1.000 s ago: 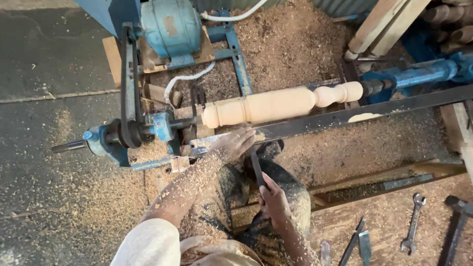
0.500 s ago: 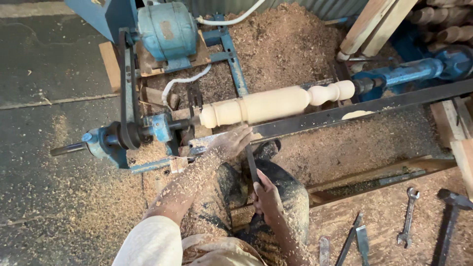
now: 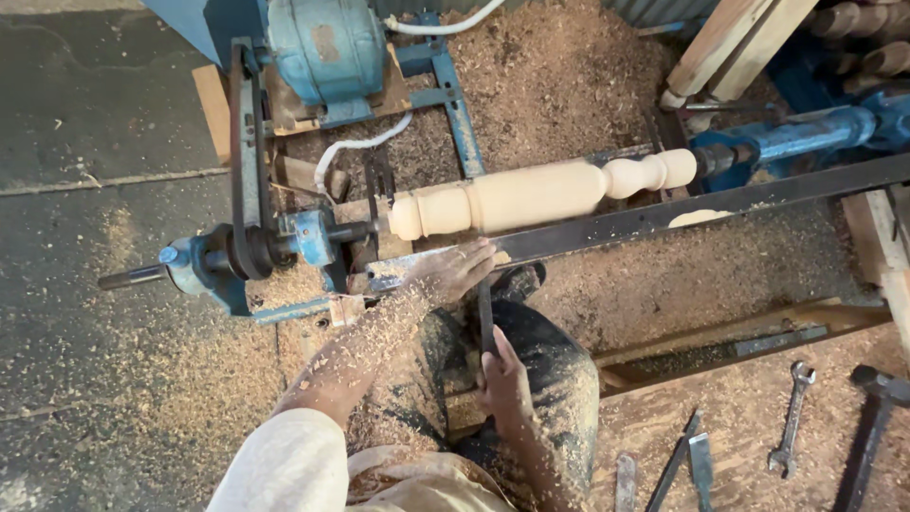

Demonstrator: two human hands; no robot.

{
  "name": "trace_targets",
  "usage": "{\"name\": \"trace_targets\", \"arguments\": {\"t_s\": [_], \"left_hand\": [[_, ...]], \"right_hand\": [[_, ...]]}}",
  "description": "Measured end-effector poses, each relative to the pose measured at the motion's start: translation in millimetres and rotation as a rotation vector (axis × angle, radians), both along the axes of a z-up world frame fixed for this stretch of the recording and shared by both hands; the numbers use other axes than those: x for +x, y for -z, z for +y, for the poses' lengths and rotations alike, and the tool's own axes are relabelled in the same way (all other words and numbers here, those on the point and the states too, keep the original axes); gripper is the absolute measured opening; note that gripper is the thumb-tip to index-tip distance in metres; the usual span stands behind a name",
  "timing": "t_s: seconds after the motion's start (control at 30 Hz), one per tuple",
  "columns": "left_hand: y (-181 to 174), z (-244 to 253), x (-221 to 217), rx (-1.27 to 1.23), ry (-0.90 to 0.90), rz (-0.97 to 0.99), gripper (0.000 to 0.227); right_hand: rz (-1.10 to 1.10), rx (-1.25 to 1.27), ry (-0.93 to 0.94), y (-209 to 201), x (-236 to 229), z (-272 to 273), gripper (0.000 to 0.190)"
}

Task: The person uses a chisel to shape a cylindrical piece of wood mounted on a rotating lathe. They hold the tool against the spinning wood to carve decorative contours and smooth the surface, creating wood shavings that fall to the floor.

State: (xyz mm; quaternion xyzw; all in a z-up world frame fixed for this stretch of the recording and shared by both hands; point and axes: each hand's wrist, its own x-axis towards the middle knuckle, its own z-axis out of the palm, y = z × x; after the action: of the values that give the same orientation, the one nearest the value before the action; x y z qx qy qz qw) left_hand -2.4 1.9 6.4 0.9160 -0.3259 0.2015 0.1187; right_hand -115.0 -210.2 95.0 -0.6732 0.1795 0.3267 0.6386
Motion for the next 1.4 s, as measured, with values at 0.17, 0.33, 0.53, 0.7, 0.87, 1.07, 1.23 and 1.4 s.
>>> {"name": "trace_targets", "arguments": {"t_s": [0.17,0.33,0.53,0.7,0.87,1.07,1.23,1.4], "left_hand": [[10,-2,1,0.045,-0.015,0.003,0.043],[24,1,3,0.092,0.003,0.085,0.043],[54,-3,1,0.026,-0.073,0.026,0.048],[65,-1,5,0.007,-0.071,-0.03,0.045],[82,-7,10,-0.273,-0.129,0.147,0.044],[68,-5,6,0.019,-0.065,-0.013,0.045],[71,-5,4,0.138,-0.067,-0.019,0.046],[88,-4,14,0.062,-0.065,-0.161,0.045]], "right_hand": [[-0.04,-0.056,-0.11,-11,15,-13,0.056],[-0.028,-0.044,-0.152,-22,22,-21,0.057],[0.035,-0.112,-0.213,-39,33,-24,0.06],[0.005,-0.172,-0.223,-42,39,-21,0.059],[0.011,-0.168,-0.222,-35,42,-23,0.058],[-0.163,-0.308,-0.334,-4,40,-41,0.056],[-0.22,-0.34,-0.464,6,59,-71,0.054],[0.113,-0.279,-0.275,-19,66,-65,0.053]]}}
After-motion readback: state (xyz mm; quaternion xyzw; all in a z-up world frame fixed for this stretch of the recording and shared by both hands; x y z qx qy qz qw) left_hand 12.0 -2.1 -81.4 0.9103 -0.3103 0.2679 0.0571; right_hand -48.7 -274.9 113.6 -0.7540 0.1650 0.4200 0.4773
